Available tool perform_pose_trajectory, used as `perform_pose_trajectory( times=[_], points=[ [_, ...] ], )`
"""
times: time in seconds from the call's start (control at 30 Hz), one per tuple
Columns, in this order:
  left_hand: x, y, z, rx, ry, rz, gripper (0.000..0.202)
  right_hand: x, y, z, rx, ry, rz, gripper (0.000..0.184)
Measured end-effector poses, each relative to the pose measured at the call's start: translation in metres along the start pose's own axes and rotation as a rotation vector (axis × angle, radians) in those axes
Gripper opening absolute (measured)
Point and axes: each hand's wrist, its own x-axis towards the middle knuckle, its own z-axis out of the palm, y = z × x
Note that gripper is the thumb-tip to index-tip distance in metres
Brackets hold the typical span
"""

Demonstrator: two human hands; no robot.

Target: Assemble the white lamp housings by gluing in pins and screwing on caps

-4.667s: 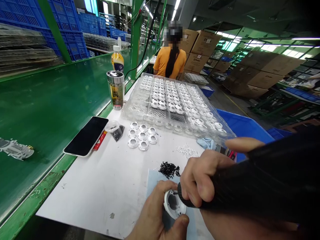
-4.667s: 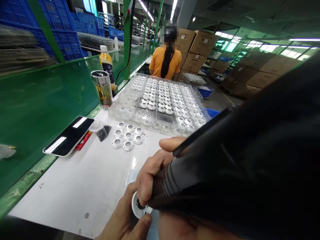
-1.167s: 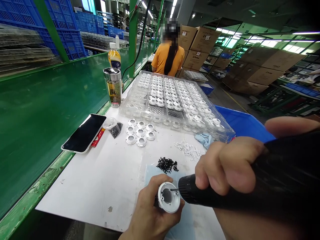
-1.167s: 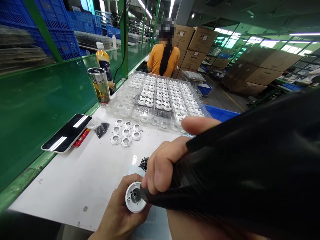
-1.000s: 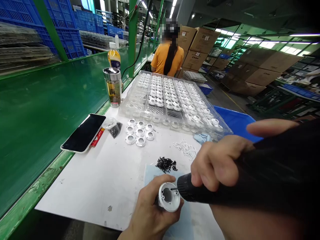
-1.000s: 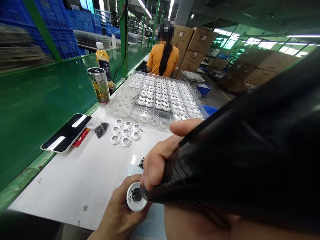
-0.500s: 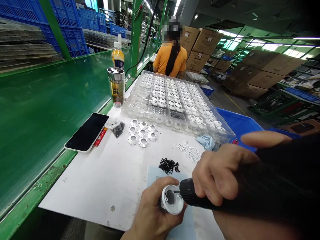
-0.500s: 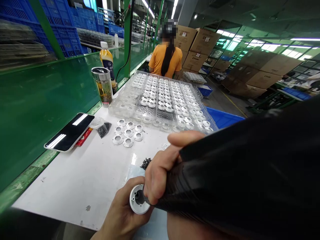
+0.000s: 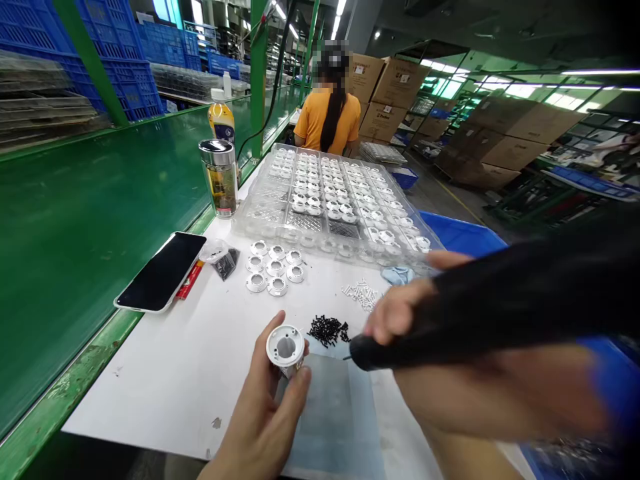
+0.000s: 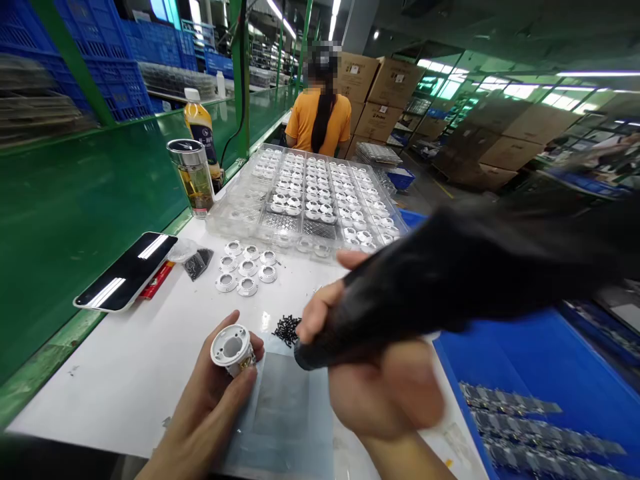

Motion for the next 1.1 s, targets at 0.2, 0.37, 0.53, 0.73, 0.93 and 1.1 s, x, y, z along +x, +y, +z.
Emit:
perform_pose_trajectory(
  times=[0.2, 0.37, 0.53, 0.73, 0.93, 1.1],
  points=[
    [0.011, 0.001, -0.002, 0.102, 0.066, 0.025, 0.044, -0.001, 0.05, 0.008, 0.015, 0.032, -0.02, 0.057],
    [0.016, 0.014, 0.004, 0.265, 0.099, 0.085, 0.018, 0.0, 0.055, 0.007, 0.023, 0.021, -0.006, 0.056],
    [0.022, 0.008, 0.008, 0.367, -0.05, 0.002, 0.024, 0.0, 0.029, 0.011, 0.091, 0.03, 0.004, 0.057],
    [0.025, 0.003, 0.017, 0.403, -0.087, 0.036, 0.014, -0.001, 0.006, 0.015, 0.133, -0.029, 0.048, 0.057],
    [0.026, 0.009, 0.023, 0.382, -0.031, 0.103, 0.007, 0.006, 0.009, 0.014, 0.112, -0.008, -0.033, 0.058],
    [0.024, 0.007, 0.023, 0.354, -0.065, 0.143, 0.011, 0.006, 0.009, 0.018, 0.112, 0.007, -0.053, 0.057]
  ],
)
